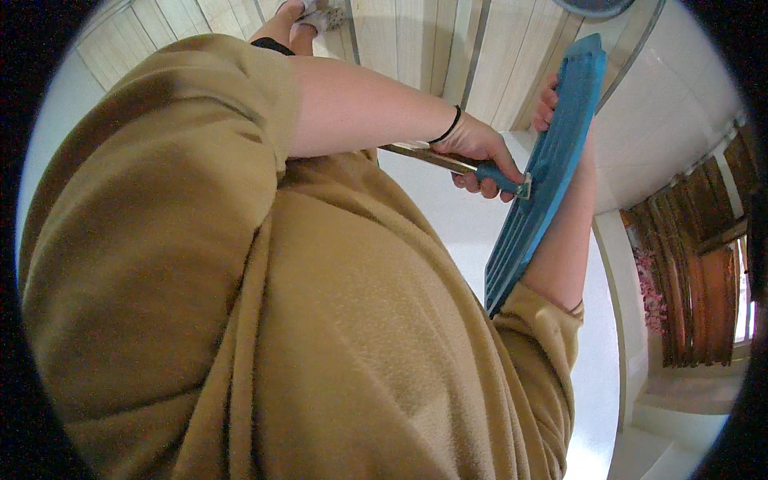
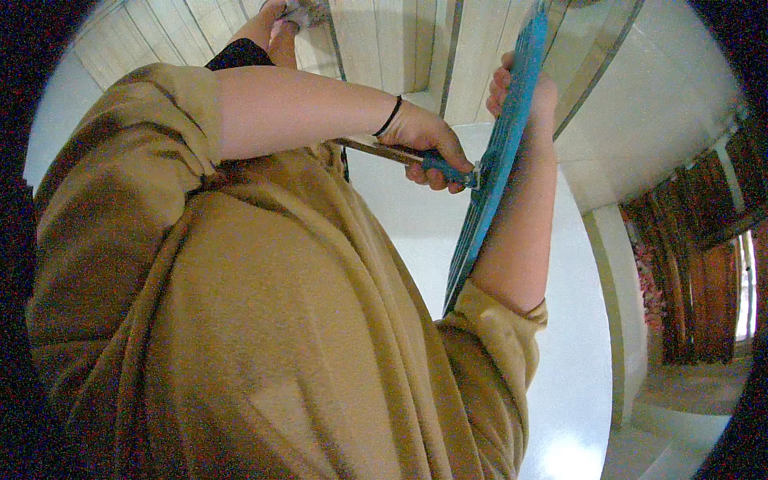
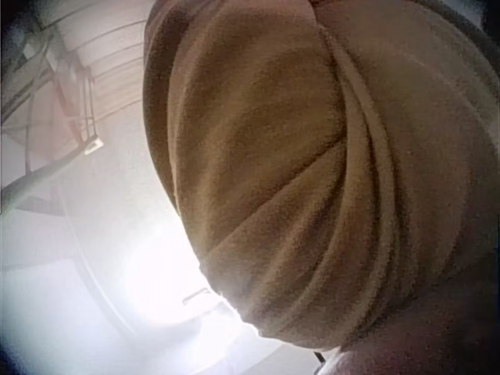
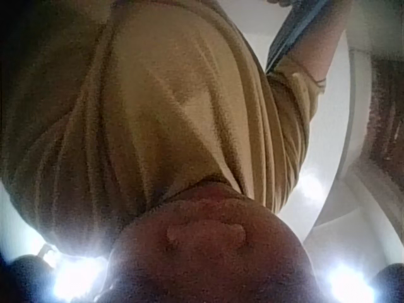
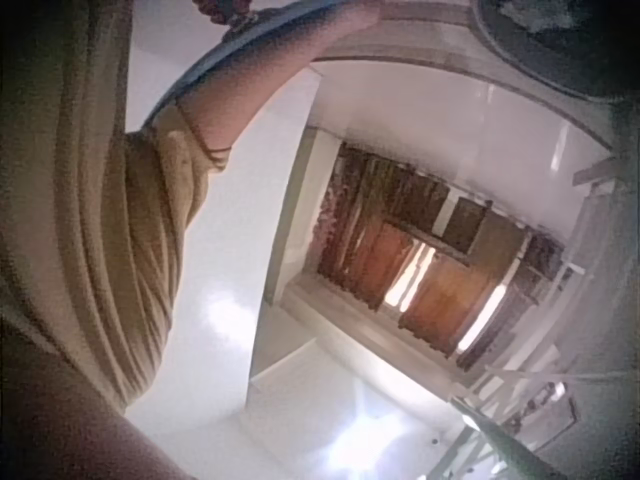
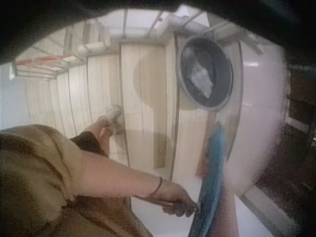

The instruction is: The person assembles a mop by attaching a blue mop head to a metal handle. They align the head with the handle, insert the handle into the head, and secure it by tightening a fastener. The person repeatedly adjusts and checks the connection to ensure it is secure.

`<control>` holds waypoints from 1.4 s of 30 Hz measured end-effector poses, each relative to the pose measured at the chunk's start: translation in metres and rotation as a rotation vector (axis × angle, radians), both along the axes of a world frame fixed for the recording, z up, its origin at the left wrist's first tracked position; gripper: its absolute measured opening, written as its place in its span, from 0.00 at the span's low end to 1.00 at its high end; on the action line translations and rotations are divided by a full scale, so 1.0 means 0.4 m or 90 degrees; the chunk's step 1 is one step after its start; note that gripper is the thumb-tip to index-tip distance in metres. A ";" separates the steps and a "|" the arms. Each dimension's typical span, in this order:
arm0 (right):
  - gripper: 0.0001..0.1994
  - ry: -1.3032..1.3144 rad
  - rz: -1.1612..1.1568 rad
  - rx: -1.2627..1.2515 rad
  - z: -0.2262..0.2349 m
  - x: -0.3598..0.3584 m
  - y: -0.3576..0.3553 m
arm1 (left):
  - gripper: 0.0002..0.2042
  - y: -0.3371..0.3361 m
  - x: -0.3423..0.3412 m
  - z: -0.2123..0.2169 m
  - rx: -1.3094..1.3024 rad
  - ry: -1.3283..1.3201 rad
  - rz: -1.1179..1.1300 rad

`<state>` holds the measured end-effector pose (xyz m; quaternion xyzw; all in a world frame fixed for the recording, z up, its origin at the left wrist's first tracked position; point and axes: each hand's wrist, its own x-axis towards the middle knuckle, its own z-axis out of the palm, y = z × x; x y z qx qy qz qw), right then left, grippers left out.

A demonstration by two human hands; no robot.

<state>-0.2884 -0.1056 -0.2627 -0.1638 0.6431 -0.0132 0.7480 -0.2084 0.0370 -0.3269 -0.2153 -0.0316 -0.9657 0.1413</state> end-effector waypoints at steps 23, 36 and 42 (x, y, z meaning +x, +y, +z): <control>0.09 0.053 0.025 0.025 0.061 0.049 0.040 | 0.18 0.019 0.014 0.070 -0.045 -0.087 0.058; 0.12 -0.155 -0.026 0.007 0.056 -0.035 -0.020 | 0.18 -0.016 0.027 0.082 -0.038 -0.089 0.060; 0.13 -0.236 -0.064 0.059 -0.013 -0.030 0.000 | 0.25 -0.006 0.023 0.022 -0.043 -0.053 0.022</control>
